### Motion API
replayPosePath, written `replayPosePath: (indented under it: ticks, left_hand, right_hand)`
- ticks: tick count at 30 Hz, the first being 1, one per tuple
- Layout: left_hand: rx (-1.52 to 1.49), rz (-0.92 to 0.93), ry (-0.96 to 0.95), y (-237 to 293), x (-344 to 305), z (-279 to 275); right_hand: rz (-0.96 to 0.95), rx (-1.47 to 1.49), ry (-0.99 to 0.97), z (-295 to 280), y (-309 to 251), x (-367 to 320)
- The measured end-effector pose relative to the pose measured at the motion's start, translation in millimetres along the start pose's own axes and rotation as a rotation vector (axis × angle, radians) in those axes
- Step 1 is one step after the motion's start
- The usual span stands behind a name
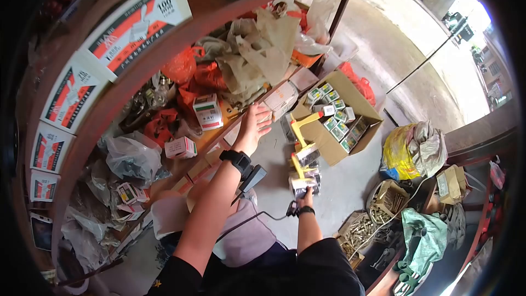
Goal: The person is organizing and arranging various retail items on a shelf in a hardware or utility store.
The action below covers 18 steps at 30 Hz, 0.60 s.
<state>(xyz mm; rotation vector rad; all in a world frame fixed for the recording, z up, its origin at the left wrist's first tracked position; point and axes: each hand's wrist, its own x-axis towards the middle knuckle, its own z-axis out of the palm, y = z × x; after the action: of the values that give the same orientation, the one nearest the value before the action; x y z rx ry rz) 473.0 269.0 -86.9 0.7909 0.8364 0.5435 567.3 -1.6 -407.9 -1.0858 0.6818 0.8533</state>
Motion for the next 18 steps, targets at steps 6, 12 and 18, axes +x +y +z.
replayPosePath:
  ticks: [6, 12, 18]
  left_hand:
    - [-0.027, -0.007, 0.014, -17.7, 13.4, -15.9]
    - [-0.047, -0.061, 0.039, -23.9, 0.0, -22.7]
    - [-0.083, -0.034, 0.028, -23.1, -7.5, -30.5]
  right_hand:
    - [0.069, 0.031, -0.067, -60.0, -15.9, -70.1]
    - [-0.018, 0.083, -0.060, -67.3, -68.9, -116.4]
    - [-0.953, -0.206, -0.342, 122.1, -235.7, -276.4]
